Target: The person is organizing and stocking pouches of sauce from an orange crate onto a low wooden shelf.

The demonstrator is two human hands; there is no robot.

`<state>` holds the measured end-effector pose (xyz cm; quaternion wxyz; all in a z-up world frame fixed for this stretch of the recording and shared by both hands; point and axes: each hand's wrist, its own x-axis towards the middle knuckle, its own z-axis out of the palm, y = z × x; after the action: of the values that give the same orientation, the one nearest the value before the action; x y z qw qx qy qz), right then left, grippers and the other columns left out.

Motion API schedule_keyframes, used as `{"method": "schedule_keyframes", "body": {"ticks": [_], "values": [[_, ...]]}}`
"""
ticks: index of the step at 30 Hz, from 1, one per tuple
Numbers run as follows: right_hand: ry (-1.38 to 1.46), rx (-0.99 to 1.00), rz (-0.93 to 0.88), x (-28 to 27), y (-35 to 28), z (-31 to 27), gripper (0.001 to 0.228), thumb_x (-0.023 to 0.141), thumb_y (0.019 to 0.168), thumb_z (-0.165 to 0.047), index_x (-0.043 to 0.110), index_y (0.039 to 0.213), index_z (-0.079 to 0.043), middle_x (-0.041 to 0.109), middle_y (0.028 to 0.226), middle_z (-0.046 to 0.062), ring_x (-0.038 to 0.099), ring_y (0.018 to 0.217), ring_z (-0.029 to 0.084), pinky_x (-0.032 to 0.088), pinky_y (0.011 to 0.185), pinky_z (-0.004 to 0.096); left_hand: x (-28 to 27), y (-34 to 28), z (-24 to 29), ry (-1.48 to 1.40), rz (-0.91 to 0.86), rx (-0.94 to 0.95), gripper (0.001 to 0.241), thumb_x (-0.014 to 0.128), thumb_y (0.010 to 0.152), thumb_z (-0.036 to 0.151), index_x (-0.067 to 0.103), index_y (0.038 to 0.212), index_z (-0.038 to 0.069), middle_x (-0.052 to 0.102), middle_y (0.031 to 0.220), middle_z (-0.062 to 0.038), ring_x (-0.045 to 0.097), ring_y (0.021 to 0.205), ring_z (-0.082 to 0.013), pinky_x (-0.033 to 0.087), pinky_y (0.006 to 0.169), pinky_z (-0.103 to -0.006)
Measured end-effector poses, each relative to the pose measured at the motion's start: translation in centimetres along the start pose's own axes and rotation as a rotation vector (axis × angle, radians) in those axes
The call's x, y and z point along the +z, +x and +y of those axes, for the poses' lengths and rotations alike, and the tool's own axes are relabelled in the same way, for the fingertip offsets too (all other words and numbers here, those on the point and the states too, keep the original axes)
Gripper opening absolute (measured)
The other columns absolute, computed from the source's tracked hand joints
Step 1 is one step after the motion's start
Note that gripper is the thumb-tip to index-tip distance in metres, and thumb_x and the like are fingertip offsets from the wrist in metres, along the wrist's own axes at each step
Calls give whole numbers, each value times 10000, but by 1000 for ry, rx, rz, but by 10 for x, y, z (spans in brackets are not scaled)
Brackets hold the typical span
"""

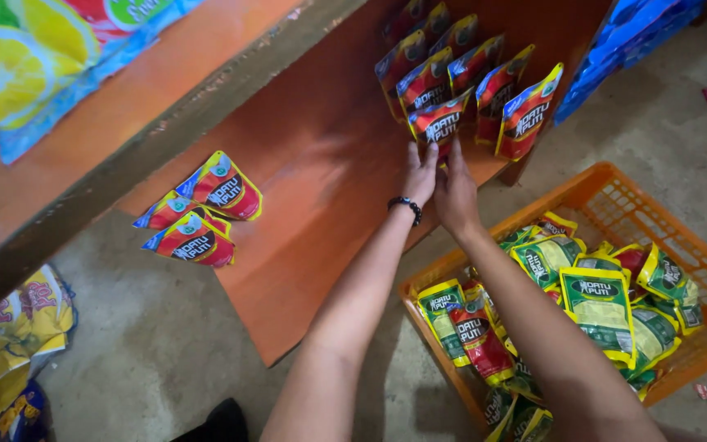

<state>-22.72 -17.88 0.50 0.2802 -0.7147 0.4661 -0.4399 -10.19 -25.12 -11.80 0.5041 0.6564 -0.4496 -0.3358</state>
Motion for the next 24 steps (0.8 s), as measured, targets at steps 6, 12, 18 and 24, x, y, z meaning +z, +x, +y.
{"method": "schedule_keyframes", "body": {"ticks": [6, 12, 18, 24], "values": [[19, -98, 67, 4, 7, 11, 717, 618, 958, -11, 286, 1593, 9, 564, 1427, 326, 587, 1285, 473, 504, 1016, 493, -4, -6, 36, 21, 8, -99, 917, 475, 937, 670, 251, 1623, 105, 427, 1581, -253, 435, 1444, -410, 369, 1149, -453], [71, -127, 70, 0, 13, 3, 770, 602, 940, 20, 245, 1621, -22, 592, 1403, 318, 612, 1244, 468, 530, 953, 483, 4, 3, 37, -18, -32, -214, 918, 476, 950, 649, 163, 1649, 143, 377, 1600, -243, 408, 1441, -413, 342, 1157, -453], [60, -12, 58, 1, 15, 2, 793, 560, 934, 35, 229, 1647, -70, 659, 1200, 288, 673, 948, 444, 531, 785, 502, 19, 33, -1, -105, 14, -110, 954, 555, 918, 650, 255, 1617, 75, 409, 1600, -240, 440, 1453, -370, 370, 1159, -425], [40, -108, 120, 6, 18, 13, 803, 556, 922, 52, 249, 1655, -66, 659, 1270, 308, 662, 1066, 469, 549, 848, 491, 11, 16, 38, -121, -13, -208, 958, 558, 904, 643, 238, 1624, 98, 380, 1606, -223, 412, 1451, -361, 357, 1143, -423]]}}
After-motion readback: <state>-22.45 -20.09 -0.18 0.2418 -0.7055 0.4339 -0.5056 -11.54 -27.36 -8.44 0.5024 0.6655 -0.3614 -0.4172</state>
